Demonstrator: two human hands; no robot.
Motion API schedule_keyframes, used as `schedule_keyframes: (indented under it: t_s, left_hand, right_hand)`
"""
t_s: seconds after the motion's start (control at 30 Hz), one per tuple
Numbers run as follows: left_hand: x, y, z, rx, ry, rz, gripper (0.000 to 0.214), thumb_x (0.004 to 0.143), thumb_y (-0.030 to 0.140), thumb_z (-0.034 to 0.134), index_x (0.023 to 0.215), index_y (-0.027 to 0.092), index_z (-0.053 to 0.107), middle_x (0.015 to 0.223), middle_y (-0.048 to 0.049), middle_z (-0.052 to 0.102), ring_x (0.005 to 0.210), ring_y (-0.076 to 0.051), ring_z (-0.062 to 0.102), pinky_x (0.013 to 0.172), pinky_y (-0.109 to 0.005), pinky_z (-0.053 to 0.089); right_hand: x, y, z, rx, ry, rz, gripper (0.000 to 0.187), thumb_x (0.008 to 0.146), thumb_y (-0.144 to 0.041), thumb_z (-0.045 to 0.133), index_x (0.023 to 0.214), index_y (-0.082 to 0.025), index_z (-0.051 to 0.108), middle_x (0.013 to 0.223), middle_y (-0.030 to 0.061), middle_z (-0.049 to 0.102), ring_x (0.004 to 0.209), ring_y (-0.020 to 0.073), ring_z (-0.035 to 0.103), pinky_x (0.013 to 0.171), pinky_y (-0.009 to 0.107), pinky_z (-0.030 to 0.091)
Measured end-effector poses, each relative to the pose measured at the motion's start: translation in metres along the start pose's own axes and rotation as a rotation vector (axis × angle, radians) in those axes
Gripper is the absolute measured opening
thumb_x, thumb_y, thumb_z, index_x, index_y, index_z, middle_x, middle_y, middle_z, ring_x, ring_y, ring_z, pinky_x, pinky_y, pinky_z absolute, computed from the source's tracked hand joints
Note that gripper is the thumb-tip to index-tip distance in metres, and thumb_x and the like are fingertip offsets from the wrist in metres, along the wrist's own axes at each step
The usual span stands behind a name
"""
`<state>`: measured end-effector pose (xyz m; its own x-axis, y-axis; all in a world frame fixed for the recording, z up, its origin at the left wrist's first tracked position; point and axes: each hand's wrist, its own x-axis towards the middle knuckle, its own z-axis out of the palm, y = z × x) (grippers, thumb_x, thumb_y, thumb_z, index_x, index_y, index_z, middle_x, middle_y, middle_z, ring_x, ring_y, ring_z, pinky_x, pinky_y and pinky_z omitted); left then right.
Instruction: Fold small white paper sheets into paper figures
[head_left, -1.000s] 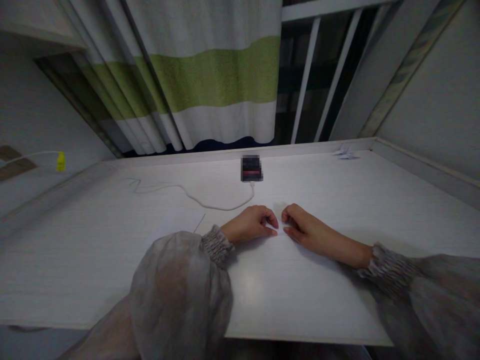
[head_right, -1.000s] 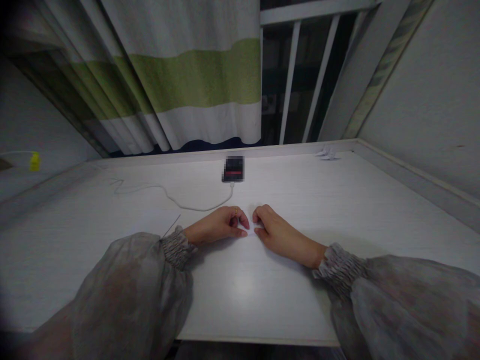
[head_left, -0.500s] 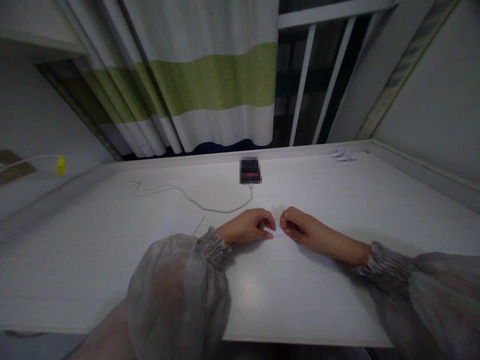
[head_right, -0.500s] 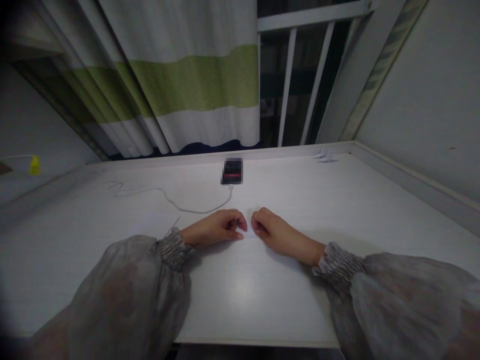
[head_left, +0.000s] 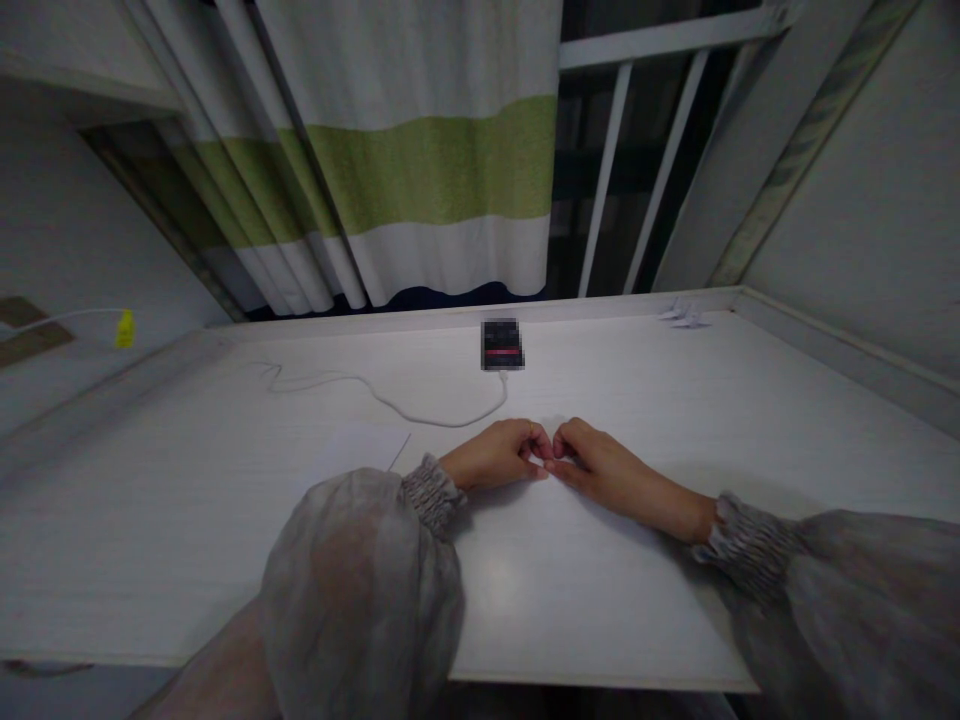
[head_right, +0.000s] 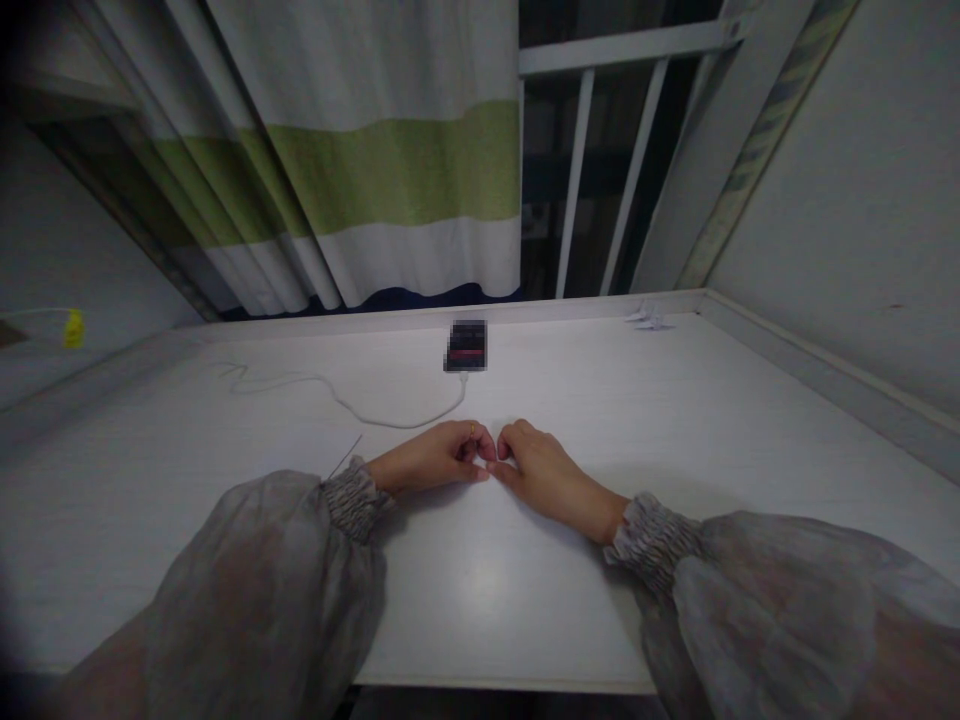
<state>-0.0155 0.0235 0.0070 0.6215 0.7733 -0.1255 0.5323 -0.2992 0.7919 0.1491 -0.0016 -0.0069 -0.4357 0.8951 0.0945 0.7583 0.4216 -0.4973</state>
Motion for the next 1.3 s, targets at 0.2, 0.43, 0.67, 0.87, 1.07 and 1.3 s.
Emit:
schedule_keyframes:
  t_s: [0.2, 0.43, 0.67, 0.87, 1.07, 1.3]
  left_hand:
    - [0.000, -0.001, 0.000, 0.005, -0.018, 0.022, 0.016, 0.063, 0.014, 0.061, 0.079, 0.014, 0.057, 0.060, 0.0061, 0.043, 0.053, -0.006, 0.035, 0.052, -0.019, 0.028]
    - [-0.002, -0.002, 0.001, 0.021, 0.010, 0.039, 0.018, 0.062, 0.009, 0.060, 0.079, 0.014, 0.056, 0.064, 0.0052, 0.045, 0.056, -0.007, 0.038, 0.055, -0.020, 0.031]
    - [-0.003, -0.004, 0.001, 0.103, 0.023, 0.019, 0.020, 0.064, 0.011, 0.062, 0.083, 0.015, 0.058, 0.060, 0.0059, 0.041, 0.056, -0.007, 0.038, 0.055, -0.020, 0.031]
    - [-0.004, -0.002, 0.000, 0.102, 0.020, 0.028, 0.018, 0.064, 0.010, 0.061, 0.081, 0.014, 0.058, 0.060, 0.0062, 0.039, 0.055, -0.007, 0.037, 0.054, -0.020, 0.031]
    - [-0.004, -0.002, 0.000, 0.090, 0.007, 0.022, 0.019, 0.064, 0.010, 0.062, 0.083, 0.014, 0.058, 0.060, 0.0062, 0.039, 0.054, -0.006, 0.037, 0.053, -0.019, 0.030]
    - [-0.004, -0.002, -0.001, 0.098, -0.005, 0.031, 0.019, 0.065, 0.011, 0.061, 0.083, 0.015, 0.058, 0.062, 0.0059, 0.039, 0.056, -0.006, 0.038, 0.054, -0.019, 0.031]
  right_hand:
    - [-0.001, -0.001, -0.005, 0.038, -0.031, -0.026, 0.011, 0.077, -0.026, 0.053, 0.079, -0.016, 0.048, 0.080, 0.0061, 0.053, 0.069, 0.0156, 0.048, 0.062, 0.028, 0.038]
    - [0.005, 0.002, -0.002, 0.083, -0.053, 0.018, 0.010, 0.071, -0.018, 0.057, 0.074, -0.017, 0.048, 0.075, 0.0022, 0.051, 0.067, 0.0141, 0.047, 0.061, 0.026, 0.037]
    - [0.005, 0.002, -0.008, 0.129, -0.084, 0.043, 0.010, 0.069, -0.014, 0.054, 0.073, -0.018, 0.045, 0.074, 0.0018, 0.050, 0.067, 0.0140, 0.046, 0.061, 0.026, 0.036]
    - [0.004, 0.006, -0.013, 0.164, -0.120, 0.040, 0.011, 0.070, -0.012, 0.052, 0.076, -0.017, 0.043, 0.071, 0.0004, 0.046, 0.063, 0.0129, 0.041, 0.058, 0.025, 0.034]
    - [0.001, 0.013, -0.019, 0.174, -0.169, -0.017, 0.010, 0.070, -0.011, 0.048, 0.078, -0.017, 0.044, 0.071, 0.0002, 0.046, 0.063, 0.0129, 0.040, 0.058, 0.025, 0.033]
    - [0.001, 0.016, -0.022, 0.200, -0.187, -0.042, 0.011, 0.069, -0.009, 0.046, 0.078, -0.017, 0.046, 0.073, 0.0006, 0.046, 0.064, 0.0128, 0.041, 0.060, 0.025, 0.033]
